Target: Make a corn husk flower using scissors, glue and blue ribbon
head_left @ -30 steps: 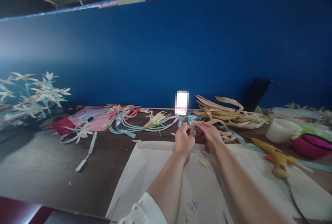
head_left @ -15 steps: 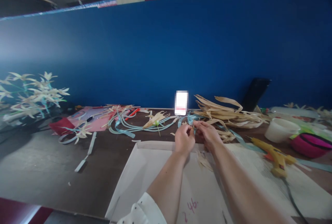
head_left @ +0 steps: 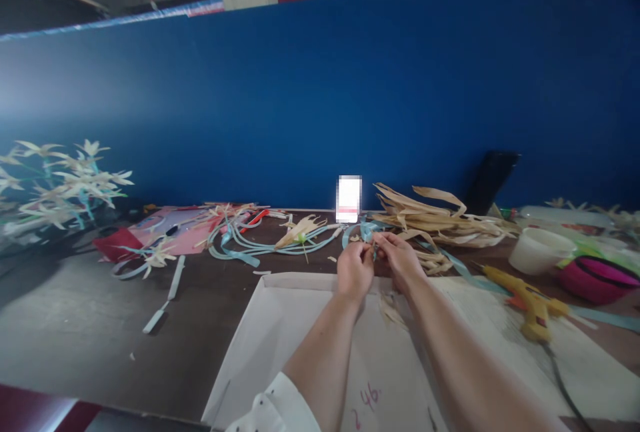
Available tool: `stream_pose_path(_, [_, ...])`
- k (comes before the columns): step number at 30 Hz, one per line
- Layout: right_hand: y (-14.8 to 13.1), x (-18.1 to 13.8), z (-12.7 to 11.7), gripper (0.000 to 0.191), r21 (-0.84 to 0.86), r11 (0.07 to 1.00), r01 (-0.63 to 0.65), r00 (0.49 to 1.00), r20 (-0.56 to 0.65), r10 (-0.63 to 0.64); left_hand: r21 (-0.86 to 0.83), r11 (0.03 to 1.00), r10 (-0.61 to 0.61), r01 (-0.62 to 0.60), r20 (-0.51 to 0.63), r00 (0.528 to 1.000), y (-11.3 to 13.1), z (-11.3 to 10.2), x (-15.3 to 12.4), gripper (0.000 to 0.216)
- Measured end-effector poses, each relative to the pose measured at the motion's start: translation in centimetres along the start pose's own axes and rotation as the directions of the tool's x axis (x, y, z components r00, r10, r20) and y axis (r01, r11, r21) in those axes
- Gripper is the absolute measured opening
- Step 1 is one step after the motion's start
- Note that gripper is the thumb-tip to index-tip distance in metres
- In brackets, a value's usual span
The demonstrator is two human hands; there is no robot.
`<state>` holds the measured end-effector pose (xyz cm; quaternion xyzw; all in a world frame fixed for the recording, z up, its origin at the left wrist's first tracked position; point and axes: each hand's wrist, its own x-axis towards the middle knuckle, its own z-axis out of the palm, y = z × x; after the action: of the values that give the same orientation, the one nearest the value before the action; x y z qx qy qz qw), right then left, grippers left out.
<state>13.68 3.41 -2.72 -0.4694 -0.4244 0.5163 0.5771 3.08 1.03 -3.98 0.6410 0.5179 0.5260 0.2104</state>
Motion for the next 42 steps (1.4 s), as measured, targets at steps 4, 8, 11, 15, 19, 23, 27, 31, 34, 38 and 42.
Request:
stream_pose_path(4, [0.30,0.22,-0.09,0.032,-0.006,0.999,0.036,0.999,-0.031,-0.036,-0.022,0.996,-0.080,0.081,0.044,0.996,0.21,-0.18,0.01,0.018])
stream_pose_path(8, [0.56,0.45,-0.12,0.034,-0.035,0.997,0.068,0.996,-0.047,-0.070,-0.038,0.990,-0.133,0.135,0.065,0.989,0.42,-0.37,0.11,0.019])
stream_pose_path(11, [0.68,0.56,-0.10,0.035,-0.043,0.997,0.068,0.996,-0.058,-0.070,-0.037,0.986,-0.159,0.162,0.064,0.985,0.45,-0.42,0.22,0.018])
stream_pose_path(15, [0.74,0.59,-0.06,0.035,-0.058,0.995,0.075,0.995,-0.068,-0.079,-0.035,0.985,-0.165,0.167,0.053,0.985,0.46,-0.43,0.28,0.018])
stream_pose_path(19, [0.76,0.57,-0.01,0.033,-0.065,0.993,0.095,0.991,-0.083,-0.100,-0.040,0.984,-0.171,0.172,0.030,0.985,0.52,-0.40,0.24,0.017])
stream_pose_path(23, [0.85,0.58,0.05,0.031,-0.080,0.991,0.106,0.990,-0.087,-0.113,-0.053,0.984,-0.169,0.170,0.025,0.985,0.57,-0.35,0.22,0.016])
stream_pose_path(27, [0.83,0.53,0.12,0.033,-0.093,0.991,0.096,0.992,-0.074,-0.103,-0.052,0.984,-0.172,0.172,0.013,0.985,0.50,-0.30,0.25,0.015])
stream_pose_path(31, [0.73,0.41,0.11,0.032,-0.086,0.994,0.063,0.997,-0.046,-0.067,-0.061,0.985,-0.163,0.163,0.017,0.987,0.37,-0.26,0.19,0.016])
stream_pose_path(34, [0.73,0.37,0.08,0.032,-0.089,0.995,0.048,0.998,-0.030,-0.050,-0.065,0.985,-0.159,0.160,0.022,0.987,0.28,-0.21,0.15,0.017])
stream_pose_path(38, [0.70,0.41,0.17,0.030,-0.110,0.992,0.067,0.997,-0.037,-0.072,-0.062,0.986,-0.157,0.158,0.022,0.987,0.14,-0.12,0.19,0.018])
stream_pose_path(42, [0.53,0.43,0.37,0.028,-0.149,0.982,0.118,0.990,-0.055,-0.127,-0.066,0.983,-0.169,0.170,0.027,0.985,0.17,-0.15,0.25,0.017])
